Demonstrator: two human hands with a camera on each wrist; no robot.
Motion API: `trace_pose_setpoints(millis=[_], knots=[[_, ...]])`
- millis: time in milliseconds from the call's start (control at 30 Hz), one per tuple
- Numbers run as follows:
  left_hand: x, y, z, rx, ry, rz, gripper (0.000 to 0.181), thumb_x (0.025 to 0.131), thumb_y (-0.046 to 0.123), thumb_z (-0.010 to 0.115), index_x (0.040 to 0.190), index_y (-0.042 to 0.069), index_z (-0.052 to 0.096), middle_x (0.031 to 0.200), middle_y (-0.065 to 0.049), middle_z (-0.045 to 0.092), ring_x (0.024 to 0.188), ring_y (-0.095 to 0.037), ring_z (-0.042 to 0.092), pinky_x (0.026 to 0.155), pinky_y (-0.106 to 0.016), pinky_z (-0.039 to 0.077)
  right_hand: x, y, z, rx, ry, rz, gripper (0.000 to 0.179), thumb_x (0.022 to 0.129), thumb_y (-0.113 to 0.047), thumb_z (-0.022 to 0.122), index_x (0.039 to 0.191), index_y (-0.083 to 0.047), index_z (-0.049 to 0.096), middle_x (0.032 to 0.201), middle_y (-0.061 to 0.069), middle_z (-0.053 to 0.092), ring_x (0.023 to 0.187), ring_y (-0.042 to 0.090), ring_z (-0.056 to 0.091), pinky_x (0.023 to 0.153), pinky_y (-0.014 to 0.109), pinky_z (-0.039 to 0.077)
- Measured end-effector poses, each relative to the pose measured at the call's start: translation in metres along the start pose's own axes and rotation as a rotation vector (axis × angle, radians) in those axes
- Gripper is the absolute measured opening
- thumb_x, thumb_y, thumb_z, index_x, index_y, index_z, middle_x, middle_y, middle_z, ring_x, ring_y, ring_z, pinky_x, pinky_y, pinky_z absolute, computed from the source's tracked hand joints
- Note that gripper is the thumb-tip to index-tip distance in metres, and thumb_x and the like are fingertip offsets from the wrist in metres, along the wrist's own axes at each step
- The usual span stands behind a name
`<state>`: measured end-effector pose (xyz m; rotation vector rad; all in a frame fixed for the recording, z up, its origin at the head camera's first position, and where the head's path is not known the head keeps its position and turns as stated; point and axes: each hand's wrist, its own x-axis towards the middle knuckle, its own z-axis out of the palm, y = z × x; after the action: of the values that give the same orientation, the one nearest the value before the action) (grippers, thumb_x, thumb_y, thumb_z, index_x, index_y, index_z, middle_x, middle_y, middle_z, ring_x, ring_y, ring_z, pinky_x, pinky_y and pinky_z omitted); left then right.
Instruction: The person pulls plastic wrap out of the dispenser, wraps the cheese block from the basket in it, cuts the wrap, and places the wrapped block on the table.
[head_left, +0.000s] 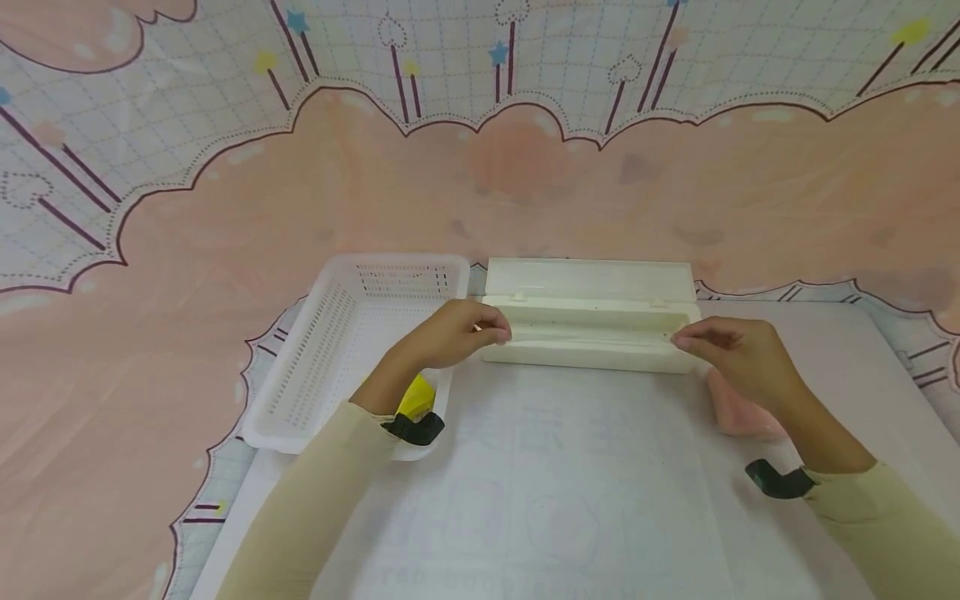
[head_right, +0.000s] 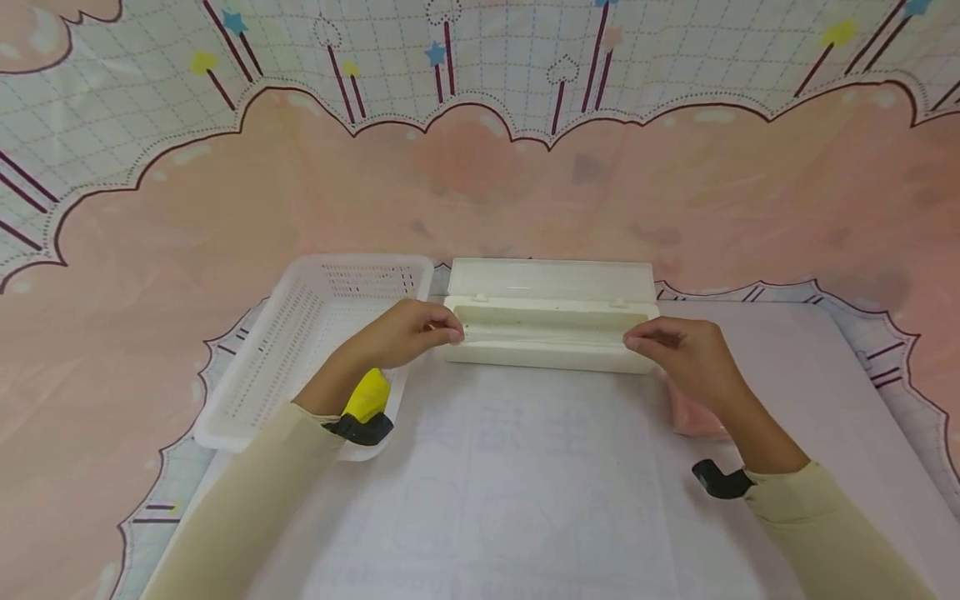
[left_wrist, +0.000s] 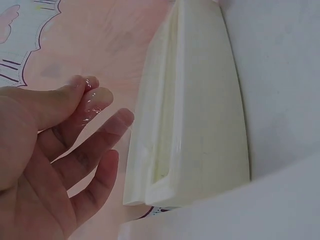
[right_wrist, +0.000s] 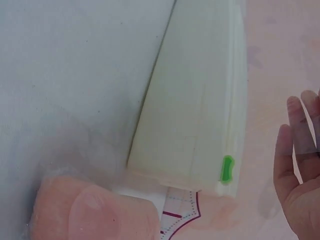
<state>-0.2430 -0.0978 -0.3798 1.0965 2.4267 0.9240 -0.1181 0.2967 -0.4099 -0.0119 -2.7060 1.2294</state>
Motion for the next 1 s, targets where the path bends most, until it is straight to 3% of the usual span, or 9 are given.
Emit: trace_pose_setpoints(millis=[267,500,667,1000], knots=[[-0.005,0.002,0.005,-0.083,0.047,-0.023,0.021,0.102,0.024,0.064,0.108,0.007,0.074,0.102,-0.013,0.071,0.089,-0.019,0.059,0.086,-0.034,0.054,-0.002,-0.001,0.0,0.027,0.023,-0.029,0.02,0.092,-0.028,0.078,0.101,-0.011,0.079,0.091,-0.005,0.078,0.081,-0.002,0.065,0.07,0.012,0.05],[-0.007,0.006,0.004,-0.071,0.079,-0.022,0.02,0.102,0.025,0.064,0.108,0.008,0.073,0.101,-0.014,0.072,0.089,-0.02,0.06,0.087,-0.036,0.054,-0.002,-0.004,-0.003,0.036,0.035,-0.024,0.017,0.092,-0.025,0.078,0.102,-0.011,0.079,0.088,-0.026,0.071,0.082,-0.004,0.064,0.07,0.012,0.049],[-0.009,0.011,0.001,-0.06,0.093,-0.02,0.019,0.102,0.025,0.064,0.107,0.009,0.074,0.104,-0.011,0.073,0.092,-0.019,0.06,0.092,-0.039,0.054,-0.002,-0.006,-0.006,0.059,0.045,-0.033,0.018,0.092,-0.025,0.078,0.103,-0.01,0.078,0.089,-0.026,0.072,0.081,-0.002,0.064,0.069,0.013,0.05],[-0.016,0.017,-0.001,-0.035,0.119,0.026,0.014,0.101,0.022,0.066,0.105,0.012,0.075,0.102,-0.004,0.074,0.092,-0.017,0.062,0.09,-0.037,0.056,-0.009,-0.007,-0.005,0.129,0.067,-0.048,0.016,0.091,-0.018,0.078,0.103,-0.007,0.078,0.089,-0.024,0.073,0.082,-0.002,0.065,0.069,0.012,0.051]])
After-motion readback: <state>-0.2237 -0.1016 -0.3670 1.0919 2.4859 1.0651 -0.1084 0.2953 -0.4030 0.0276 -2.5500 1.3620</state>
